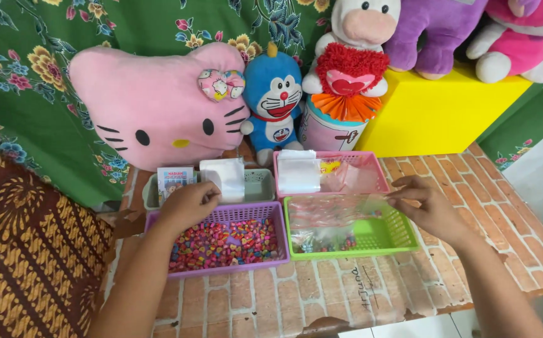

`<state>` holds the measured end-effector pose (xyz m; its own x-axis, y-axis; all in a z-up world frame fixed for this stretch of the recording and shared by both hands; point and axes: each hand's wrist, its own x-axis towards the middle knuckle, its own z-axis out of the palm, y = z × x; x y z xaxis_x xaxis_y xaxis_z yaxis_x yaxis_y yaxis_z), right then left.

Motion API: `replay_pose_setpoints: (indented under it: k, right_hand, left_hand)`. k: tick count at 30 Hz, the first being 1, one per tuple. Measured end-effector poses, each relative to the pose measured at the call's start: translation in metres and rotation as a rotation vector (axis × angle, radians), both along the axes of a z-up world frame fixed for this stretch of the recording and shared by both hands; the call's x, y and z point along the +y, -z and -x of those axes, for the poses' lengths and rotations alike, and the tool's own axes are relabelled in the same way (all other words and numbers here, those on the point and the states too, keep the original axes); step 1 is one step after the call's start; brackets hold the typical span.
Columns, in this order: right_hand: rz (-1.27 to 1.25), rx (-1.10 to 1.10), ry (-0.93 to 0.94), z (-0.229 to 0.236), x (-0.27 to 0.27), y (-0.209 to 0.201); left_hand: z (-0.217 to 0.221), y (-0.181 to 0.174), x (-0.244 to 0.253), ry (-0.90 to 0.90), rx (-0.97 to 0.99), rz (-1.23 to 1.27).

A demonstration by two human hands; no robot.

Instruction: Packaging small colorful beads into plastic zip-lock bags

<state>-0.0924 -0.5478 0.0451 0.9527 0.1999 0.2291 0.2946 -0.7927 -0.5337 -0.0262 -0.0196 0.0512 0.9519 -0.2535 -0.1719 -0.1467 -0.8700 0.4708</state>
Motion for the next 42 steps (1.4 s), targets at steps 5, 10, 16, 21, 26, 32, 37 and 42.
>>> replay_pose_setpoints:
  k: [5,10,16,21,26,32,37,42]
  right_hand:
    - [-0.038,-0.143,-0.01,0.002,0.012,0.019]
    - [0.037,-0.256,-0.038,-0.009,0.006,0.034]
    - [-0.063,-0.192,0.057,-0.009,0.007,0.039]
    - [-0.011,-0.167,0.109,-0.016,0.0,0.056]
    - [-0.158,-0.146,0.089,-0.007,0.01,0.049]
    - [-0.245,-0.176,0.073,-0.016,0.004,0.068]
    - [-0.248,-0.17,0.05,-0.022,0.006,0.064]
    - [-0.204,-0.186,0.059,-0.031,0.024,0.049]
  left_hand:
    - [0.003,-0.001,0.005,0.092,-0.1,0.091]
    - [0.003,-0.002,0.006,0.083,-0.095,0.087]
    - [0.001,0.0,0.006,0.104,-0.113,0.097]
    - [0.001,0.0,0.006,0.101,-0.111,0.091]
    - [0.008,-0.008,0.004,0.094,-0.093,0.091]
    - [0.006,-0.009,0.003,0.089,-0.082,0.082]
    - [0.007,-0.009,0.005,0.102,-0.086,0.093]
    - [0.007,-0.006,0.004,0.097,-0.091,0.074]
